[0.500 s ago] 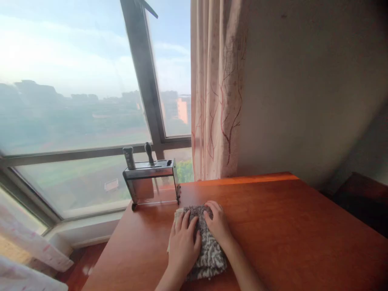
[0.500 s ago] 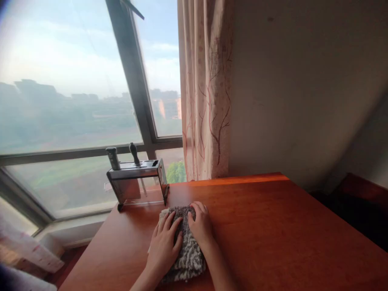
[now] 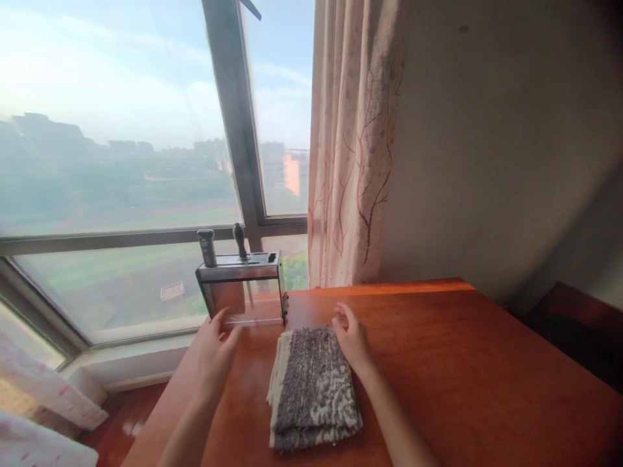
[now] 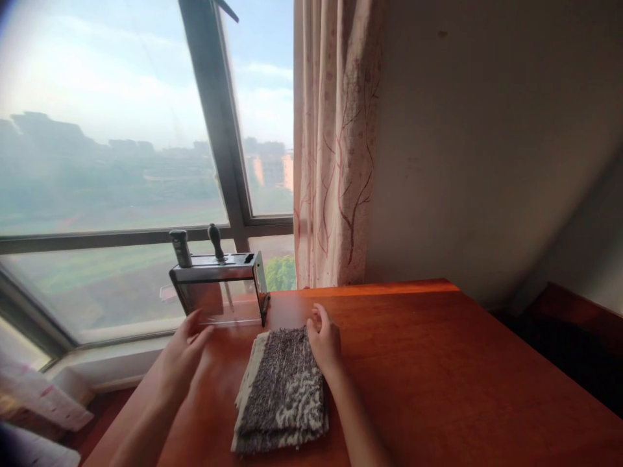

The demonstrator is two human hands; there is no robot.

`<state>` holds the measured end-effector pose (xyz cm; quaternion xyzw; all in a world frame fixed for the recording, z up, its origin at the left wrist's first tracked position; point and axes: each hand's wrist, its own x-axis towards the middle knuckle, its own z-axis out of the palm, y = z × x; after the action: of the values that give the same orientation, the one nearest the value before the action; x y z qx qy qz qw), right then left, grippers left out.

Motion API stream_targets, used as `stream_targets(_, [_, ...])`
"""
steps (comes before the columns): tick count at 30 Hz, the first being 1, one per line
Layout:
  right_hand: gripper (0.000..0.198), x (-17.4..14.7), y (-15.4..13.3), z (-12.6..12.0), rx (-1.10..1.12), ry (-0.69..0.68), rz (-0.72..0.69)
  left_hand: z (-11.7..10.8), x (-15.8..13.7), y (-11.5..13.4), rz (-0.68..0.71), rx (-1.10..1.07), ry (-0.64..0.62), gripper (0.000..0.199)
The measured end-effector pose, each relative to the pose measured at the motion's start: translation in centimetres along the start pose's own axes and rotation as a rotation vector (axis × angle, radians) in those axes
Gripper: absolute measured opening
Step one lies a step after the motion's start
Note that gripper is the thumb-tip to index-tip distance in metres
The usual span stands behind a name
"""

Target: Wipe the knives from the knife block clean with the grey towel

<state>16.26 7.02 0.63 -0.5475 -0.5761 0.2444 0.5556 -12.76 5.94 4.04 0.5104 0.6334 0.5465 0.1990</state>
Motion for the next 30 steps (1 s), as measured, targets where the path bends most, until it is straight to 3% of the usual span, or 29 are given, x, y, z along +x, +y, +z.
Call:
stream_targets(3, [0.044, 1.9, -2.7, 1.4, 0.08, -0.068, 0.007, -3.9, 4.5, 0.9, -0.09, -0.074, 0.195, 0.073])
stream_targets(5, [0.046, 3.2, -5.1, 3.0, 0.126, -0.128, -0.009, -5.3, 6.4, 1.9, -0.12, -0.185, 0.156, 0.075])
stream_targets(10, [0.056, 5.5, -10.0, 7.2, 0.187, -0.255, -0.05, -5.4, 8.0, 3.9, -0.098, -0.236, 0.048, 0.069])
stream_targets(15, [0.063, 6.2, -11.6, 9.4, 0.197, -0.3, -0.064, -5.0, 7.8, 4.4, -0.072, -0.304, 0.004, 0.067])
stream_targets(22, [0.064, 6.0, -11.0, 9.3, 0.21, -0.274, -0.044, -4.9, 7.5, 4.3, -0.03, -0.365, -0.019, 0.07])
stream_targets(30, [0.056, 6.3, -9.2, 6.0, 0.186, -0.187, -0.057, -2.6, 5.5, 4.6, 0.042, -0.349, -0.133, 0.074])
